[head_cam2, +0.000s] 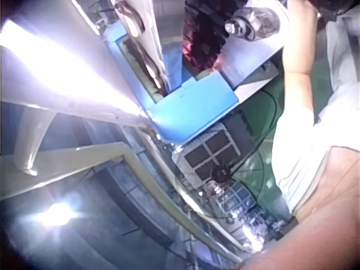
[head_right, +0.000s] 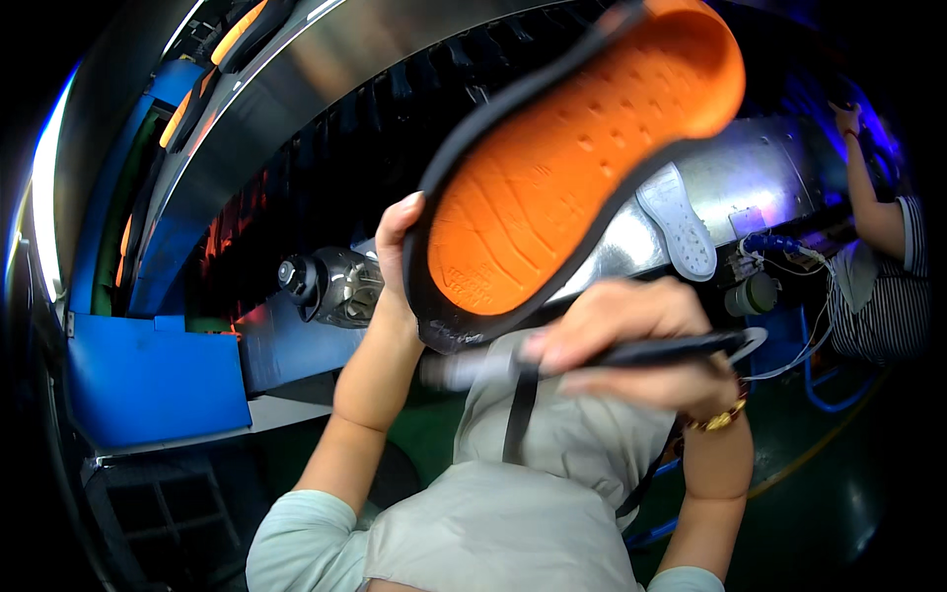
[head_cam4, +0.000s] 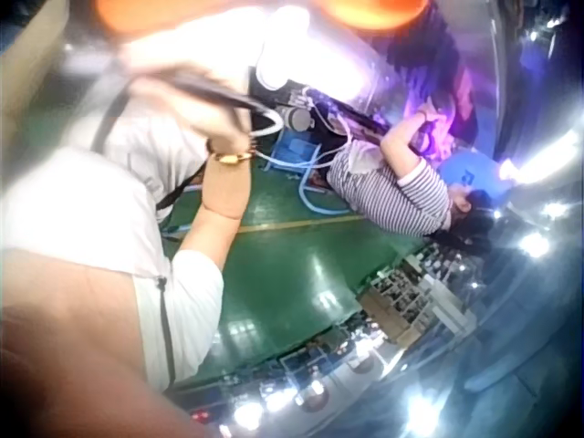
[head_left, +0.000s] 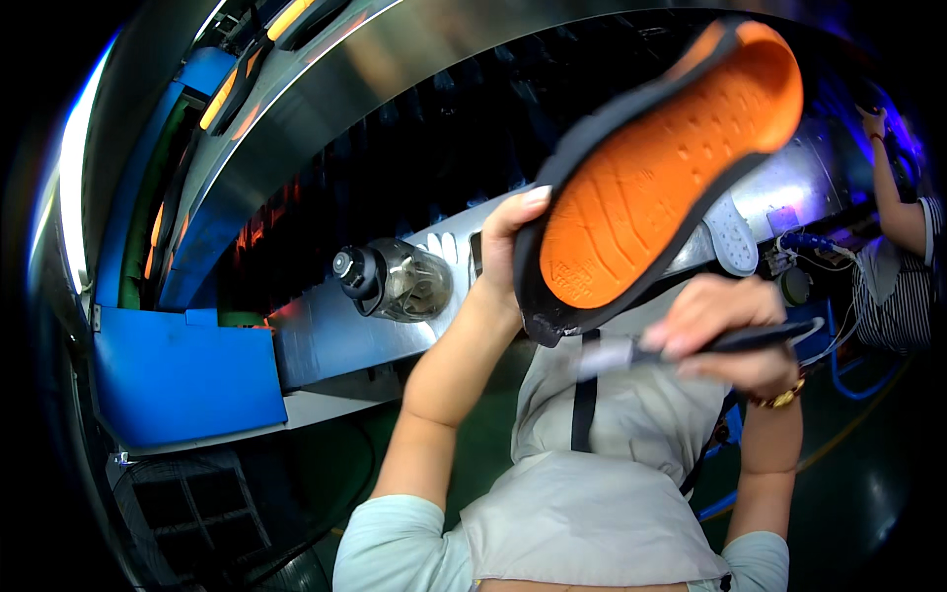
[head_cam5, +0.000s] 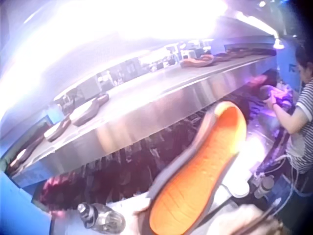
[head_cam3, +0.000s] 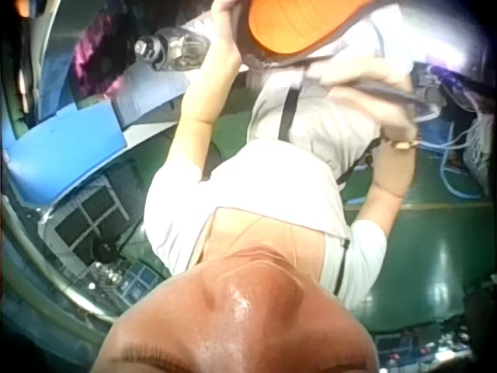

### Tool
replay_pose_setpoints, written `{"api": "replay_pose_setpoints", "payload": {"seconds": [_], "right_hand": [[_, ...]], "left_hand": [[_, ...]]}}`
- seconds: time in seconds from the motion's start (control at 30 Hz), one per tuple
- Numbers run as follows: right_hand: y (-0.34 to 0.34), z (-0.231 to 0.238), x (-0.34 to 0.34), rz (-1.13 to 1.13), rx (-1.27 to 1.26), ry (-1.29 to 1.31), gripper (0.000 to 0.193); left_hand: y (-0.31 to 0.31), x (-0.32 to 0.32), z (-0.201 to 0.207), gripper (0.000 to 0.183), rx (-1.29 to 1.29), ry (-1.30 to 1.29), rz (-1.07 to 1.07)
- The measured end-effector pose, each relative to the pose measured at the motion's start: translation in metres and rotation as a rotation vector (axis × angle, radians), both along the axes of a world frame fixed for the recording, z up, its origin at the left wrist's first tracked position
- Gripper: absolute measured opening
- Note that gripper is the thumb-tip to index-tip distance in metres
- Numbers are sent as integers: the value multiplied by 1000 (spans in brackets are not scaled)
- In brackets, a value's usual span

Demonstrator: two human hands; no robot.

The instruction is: The person paints the orange soles of several flip-flops using a small brush. They repeatedly pick up each sole from a conveyor belt, apply black paint to the edges and surface, and place them back on the belt. The process is repeated for multiple items in a continuous assembly line setting.

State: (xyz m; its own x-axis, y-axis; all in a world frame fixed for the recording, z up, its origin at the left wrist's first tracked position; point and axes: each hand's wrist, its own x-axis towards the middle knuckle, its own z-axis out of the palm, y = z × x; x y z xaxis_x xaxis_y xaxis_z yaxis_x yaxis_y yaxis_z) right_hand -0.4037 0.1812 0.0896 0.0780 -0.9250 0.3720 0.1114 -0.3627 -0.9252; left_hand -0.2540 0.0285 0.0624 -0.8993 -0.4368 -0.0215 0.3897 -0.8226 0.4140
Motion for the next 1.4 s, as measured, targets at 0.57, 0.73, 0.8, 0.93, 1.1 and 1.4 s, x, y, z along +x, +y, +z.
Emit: {"api": "replay_pose_setpoints", "payload": {"seconds": [0.57,0.73,0.8,0.93,1.1,1.4], "right_hand": [[7,-4,-38,171,166,430,16],[18,1,-43,287,204,639,17],[15,4,-47,248,222,484,17],[17,-14,-46,132,183,488,14],[26,29,-33,45,-26,599,18],[2,-40,-19,-400,349,-13,15]], "left_hand": [[24,22,2,41,120,-661,-350],[23,35,-10,43,169,-659,-303],[23,42,-20,47,221,-594,-282],[13,53,-36,50,158,-586,-262],[-8,71,-47,54,194,-390,-210],[22,-20,-95,91,290,-68,-319]]}}
